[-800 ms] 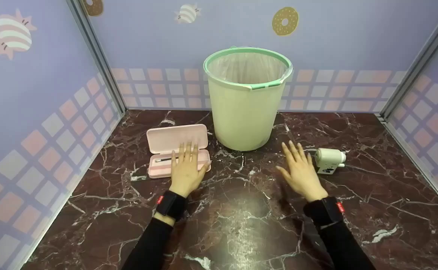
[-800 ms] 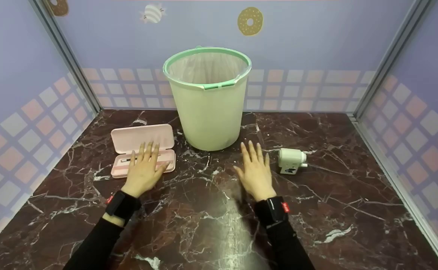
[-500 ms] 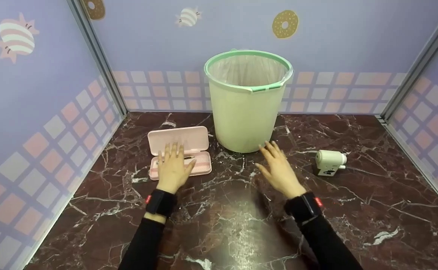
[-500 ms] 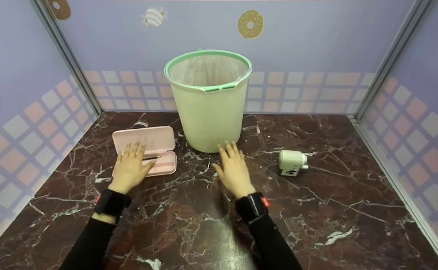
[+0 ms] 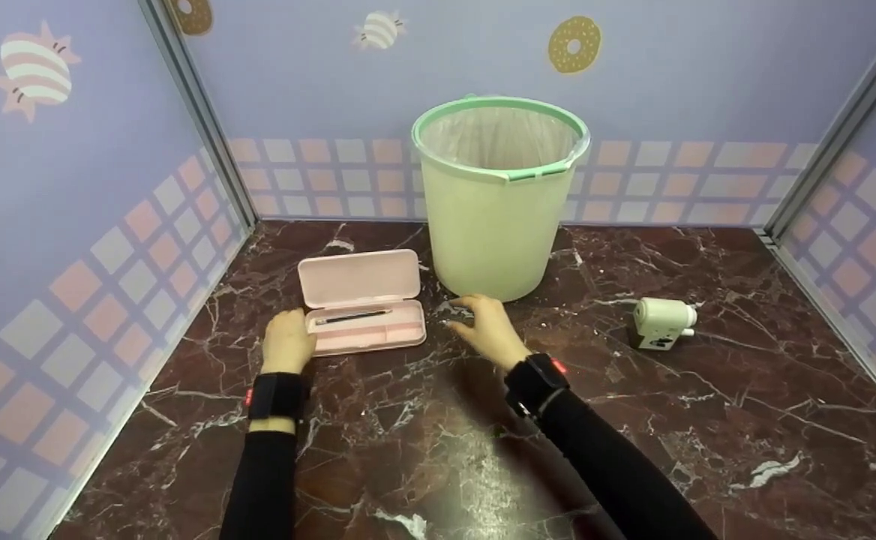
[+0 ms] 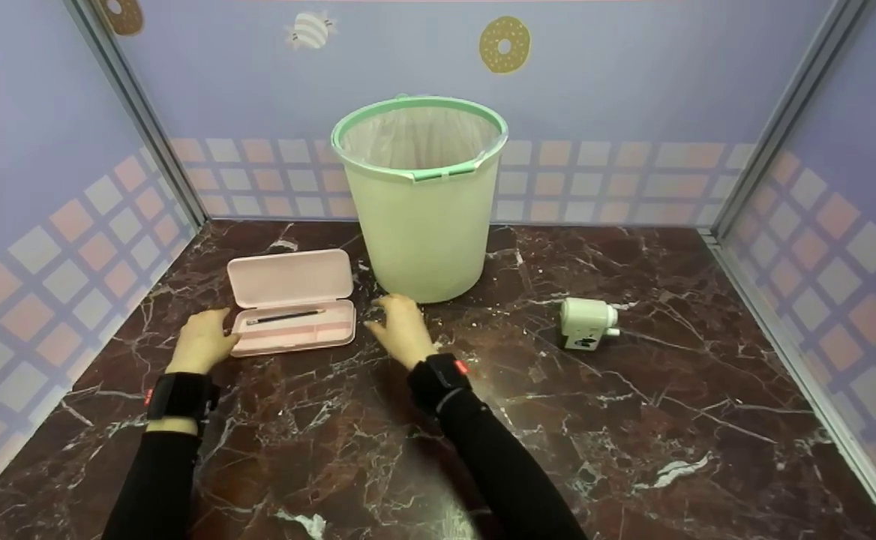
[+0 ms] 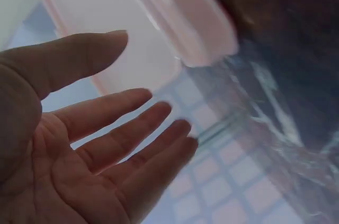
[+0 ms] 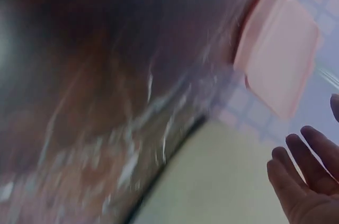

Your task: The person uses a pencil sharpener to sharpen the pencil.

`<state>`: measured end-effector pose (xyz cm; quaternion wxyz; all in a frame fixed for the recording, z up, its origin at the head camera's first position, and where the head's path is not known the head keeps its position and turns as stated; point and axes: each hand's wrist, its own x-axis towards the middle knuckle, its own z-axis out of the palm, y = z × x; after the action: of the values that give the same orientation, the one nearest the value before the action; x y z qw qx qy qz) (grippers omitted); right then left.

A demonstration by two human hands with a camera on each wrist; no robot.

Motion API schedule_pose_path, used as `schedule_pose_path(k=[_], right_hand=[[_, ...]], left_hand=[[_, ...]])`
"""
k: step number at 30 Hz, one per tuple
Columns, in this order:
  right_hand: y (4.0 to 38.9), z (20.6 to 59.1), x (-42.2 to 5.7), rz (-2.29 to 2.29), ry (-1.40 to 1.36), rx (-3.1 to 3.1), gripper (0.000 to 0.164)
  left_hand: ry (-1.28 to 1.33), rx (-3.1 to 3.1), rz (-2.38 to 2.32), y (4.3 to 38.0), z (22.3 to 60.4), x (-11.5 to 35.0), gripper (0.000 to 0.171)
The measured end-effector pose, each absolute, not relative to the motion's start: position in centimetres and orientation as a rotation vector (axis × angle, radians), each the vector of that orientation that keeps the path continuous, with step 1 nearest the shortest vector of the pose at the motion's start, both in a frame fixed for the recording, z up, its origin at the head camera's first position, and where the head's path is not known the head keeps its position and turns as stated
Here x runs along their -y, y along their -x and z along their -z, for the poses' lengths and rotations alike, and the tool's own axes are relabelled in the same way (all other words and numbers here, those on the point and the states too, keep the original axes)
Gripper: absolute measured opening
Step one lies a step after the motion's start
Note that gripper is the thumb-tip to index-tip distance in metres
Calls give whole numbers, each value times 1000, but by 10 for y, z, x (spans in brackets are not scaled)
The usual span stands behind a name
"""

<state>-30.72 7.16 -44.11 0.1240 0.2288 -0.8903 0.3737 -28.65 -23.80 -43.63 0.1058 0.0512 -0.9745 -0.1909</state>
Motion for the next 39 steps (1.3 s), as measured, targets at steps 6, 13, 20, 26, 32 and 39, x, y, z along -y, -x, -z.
schedule_pose_path(k=[6, 13, 20, 26, 32, 39], right_hand=[[321, 448, -50, -1135, -568, 2718, 33], [327, 456, -31, -1115, -554, 2806, 23], [329, 462, -16, -1067, -526, 2822, 14], [326, 465, -14, -1012, -507, 2789, 10], [324, 466, -18, -996, -520, 2783, 15], [323, 465, -23, -1019, -535, 2800, 13]], left_hand=[[-190, 2879, 611, 291, 442, 240, 26], [-219, 2900, 516, 292, 446, 237, 24], [-205, 2901, 501, 292, 447, 236, 22], [-147, 2866, 478, 288, 446, 233, 19], [-92, 2908, 443, 286, 443, 235, 20], [-89, 2989, 503, 286, 438, 237, 27]])
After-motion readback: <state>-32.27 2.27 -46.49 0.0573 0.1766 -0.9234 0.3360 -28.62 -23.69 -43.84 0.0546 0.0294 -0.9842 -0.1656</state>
